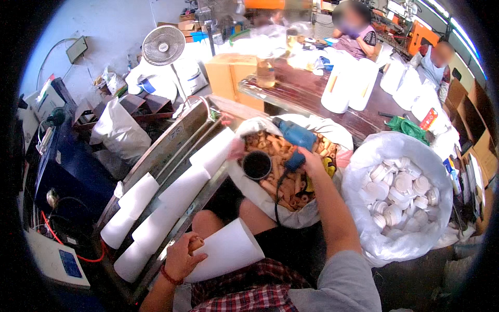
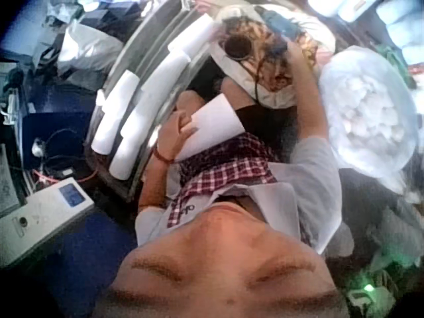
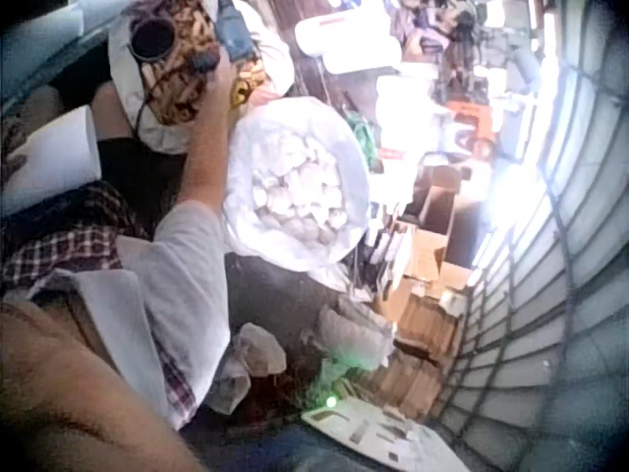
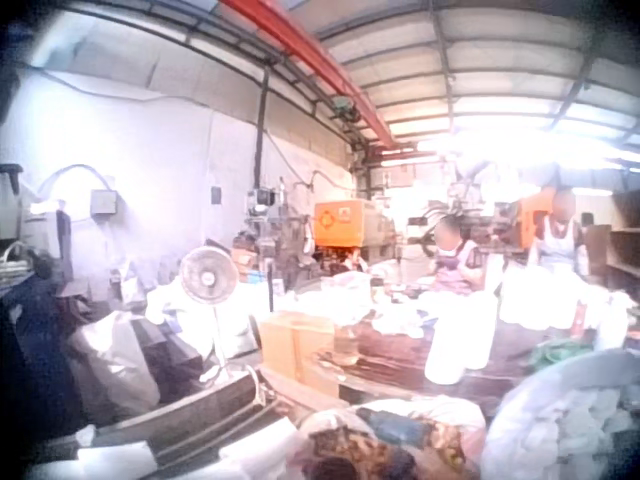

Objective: The person assembles white cylindrical parts by wiping them with a cloth, inserting smaller orange tubes, and using a drill to secure components.

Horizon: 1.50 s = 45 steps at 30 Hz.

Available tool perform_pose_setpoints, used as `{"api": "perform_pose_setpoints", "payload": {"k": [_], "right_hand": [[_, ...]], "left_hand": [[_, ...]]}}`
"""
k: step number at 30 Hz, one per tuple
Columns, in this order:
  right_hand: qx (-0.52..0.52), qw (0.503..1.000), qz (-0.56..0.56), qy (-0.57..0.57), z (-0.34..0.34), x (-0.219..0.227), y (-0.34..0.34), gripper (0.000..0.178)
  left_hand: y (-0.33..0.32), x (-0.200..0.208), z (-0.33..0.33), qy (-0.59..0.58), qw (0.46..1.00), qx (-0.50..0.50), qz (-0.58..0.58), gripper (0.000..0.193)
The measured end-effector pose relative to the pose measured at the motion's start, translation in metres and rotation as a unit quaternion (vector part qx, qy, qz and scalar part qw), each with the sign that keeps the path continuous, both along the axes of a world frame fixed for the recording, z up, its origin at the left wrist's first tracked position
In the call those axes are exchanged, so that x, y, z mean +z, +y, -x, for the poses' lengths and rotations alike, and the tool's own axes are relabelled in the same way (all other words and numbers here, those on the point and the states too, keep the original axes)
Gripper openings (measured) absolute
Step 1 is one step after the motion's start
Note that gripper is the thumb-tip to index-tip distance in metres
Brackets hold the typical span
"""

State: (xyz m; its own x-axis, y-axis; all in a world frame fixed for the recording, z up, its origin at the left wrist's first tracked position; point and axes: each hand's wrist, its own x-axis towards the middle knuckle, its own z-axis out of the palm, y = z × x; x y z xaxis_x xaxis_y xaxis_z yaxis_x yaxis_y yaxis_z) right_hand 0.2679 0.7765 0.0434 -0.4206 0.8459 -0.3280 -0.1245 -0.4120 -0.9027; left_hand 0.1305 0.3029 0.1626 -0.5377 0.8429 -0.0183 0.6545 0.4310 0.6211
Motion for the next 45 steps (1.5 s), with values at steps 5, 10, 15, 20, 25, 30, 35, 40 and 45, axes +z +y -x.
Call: {"api": "perform_pose_setpoints", "payload": {"k": [5,10,15,20,25,30,35,40,45], "right_hand": [[0.142,0.890,-0.401,-0.163,0.011,0.092,-0.109,0.043],[0.738,0.529,-0.405,-0.103,0.056,0.168,-0.271,0.054],[0.692,0.467,-0.544,-0.080,0.072,0.120,-0.318,0.040],[0.709,0.580,-0.394,-0.072,0.085,0.148,-0.245,0.034],[0.374,0.870,-0.298,-0.123,0.066,0.189,-0.113,0.027],[0.024,0.913,-0.393,-0.104,0.027,0.150,0.080,0.042],[-0.072,0.900,-0.408,-0.138,0.020,0.099,0.197,0.046],[-0.007,0.946,-0.211,-0.247,-0.023,0.077,0.304,0.055],[-0.077,0.861,-0.223,-0.450,-0.102,0.095,0.349,0.070]], "left_hand": [[-0.022,-0.012,-0.008,-0.240,0.962,0.024,-0.131,0.095],[-0.007,0.016,-0.021,-0.194,0.960,0.033,-0.197,0.098],[-0.019,-0.001,0.002,-0.164,0.947,0.071,-0.265,0.086],[-0.083,0.003,0.094,-0.114,0.823,0.382,-0.404,0.066],[-0.130,-0.015,0.110,-0.005,0.835,0.444,-0.326,0.058],[-0.157,-0.069,0.132,0.382,0.774,0.481,0.154,0.035],[-0.244,-0.135,0.110,0.275,0.827,0.490,0.032,0.035],[-0.380,-0.182,0.046,0.147,0.748,0.647,-0.009,0.042],[-0.517,-0.264,-0.045,0.038,0.622,0.782,0.024,0.055]]}}
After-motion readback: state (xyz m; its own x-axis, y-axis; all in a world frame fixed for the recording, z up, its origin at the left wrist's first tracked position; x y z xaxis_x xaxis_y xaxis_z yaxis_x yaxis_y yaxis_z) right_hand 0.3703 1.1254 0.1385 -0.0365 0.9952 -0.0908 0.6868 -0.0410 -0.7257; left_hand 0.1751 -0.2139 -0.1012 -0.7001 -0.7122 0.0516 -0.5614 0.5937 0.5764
